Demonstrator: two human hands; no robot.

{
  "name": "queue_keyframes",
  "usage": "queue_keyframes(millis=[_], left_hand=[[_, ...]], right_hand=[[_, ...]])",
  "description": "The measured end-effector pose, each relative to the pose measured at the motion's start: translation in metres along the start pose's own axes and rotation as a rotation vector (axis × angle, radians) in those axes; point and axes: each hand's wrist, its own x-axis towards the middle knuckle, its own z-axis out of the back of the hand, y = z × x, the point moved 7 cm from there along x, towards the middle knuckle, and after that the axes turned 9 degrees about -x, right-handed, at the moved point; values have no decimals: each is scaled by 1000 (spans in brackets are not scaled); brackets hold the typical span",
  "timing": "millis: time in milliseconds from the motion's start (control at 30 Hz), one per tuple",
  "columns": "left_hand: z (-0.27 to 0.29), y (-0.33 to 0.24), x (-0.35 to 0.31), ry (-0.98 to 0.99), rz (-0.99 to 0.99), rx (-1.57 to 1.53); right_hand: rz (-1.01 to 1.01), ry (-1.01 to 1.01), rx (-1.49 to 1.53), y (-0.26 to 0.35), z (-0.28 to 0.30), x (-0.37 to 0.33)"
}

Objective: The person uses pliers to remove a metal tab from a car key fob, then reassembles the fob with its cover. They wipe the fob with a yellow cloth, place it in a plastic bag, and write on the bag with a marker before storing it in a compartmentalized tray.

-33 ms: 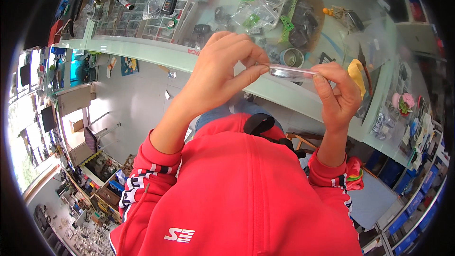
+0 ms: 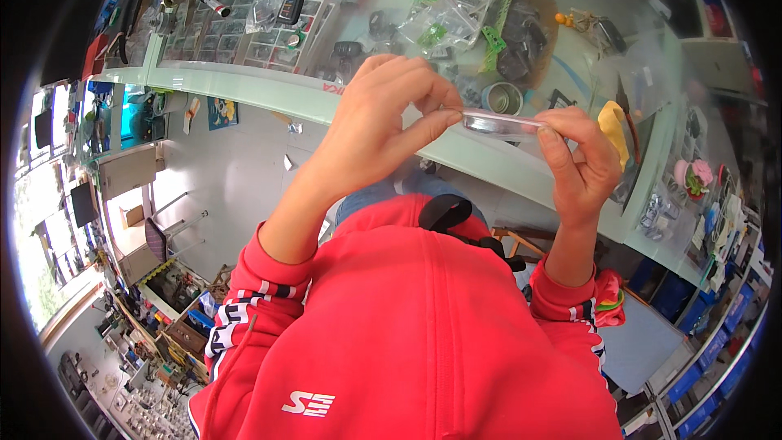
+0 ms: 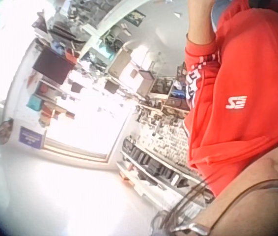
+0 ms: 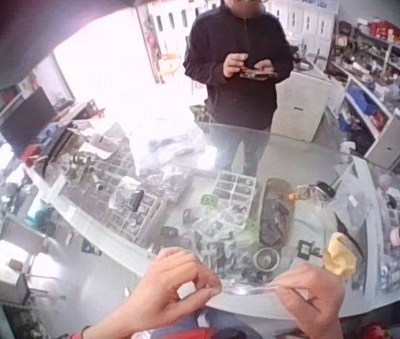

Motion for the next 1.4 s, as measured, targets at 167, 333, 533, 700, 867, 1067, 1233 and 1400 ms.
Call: queue_keyframes(millis=[167, 333, 533, 700, 867, 1067, 1233, 1400], left_hand=[[-1, 0, 0, -13, 28, 1], [-3, -10, 1, -73, -61, 57], [-44, -22, -28, 220, -274, 177], [-47, -20, -54, 239, -387, 276], [-1, 0, -51, 13, -56, 28], [-23, 51, -43, -102, 550, -783], [-25, 44, -43, -98, 524, -870], [-23, 38, -43, -100, 529, -911]], right_hand=[[-134, 7, 16, -13, 2, -12], [-474, -166, 481, -46, -9, -45], [-1117, 37, 1754, -45, -96, -83], [-1159, 99, 1426, -46, -97, -78], [-988, 41, 1052, -30, -88, -62], [-819, 71, 810, -7, -90, -44], [-770, -65, 761, -5, -89, -44], [-731, -55, 759, -2, -90, -42]])
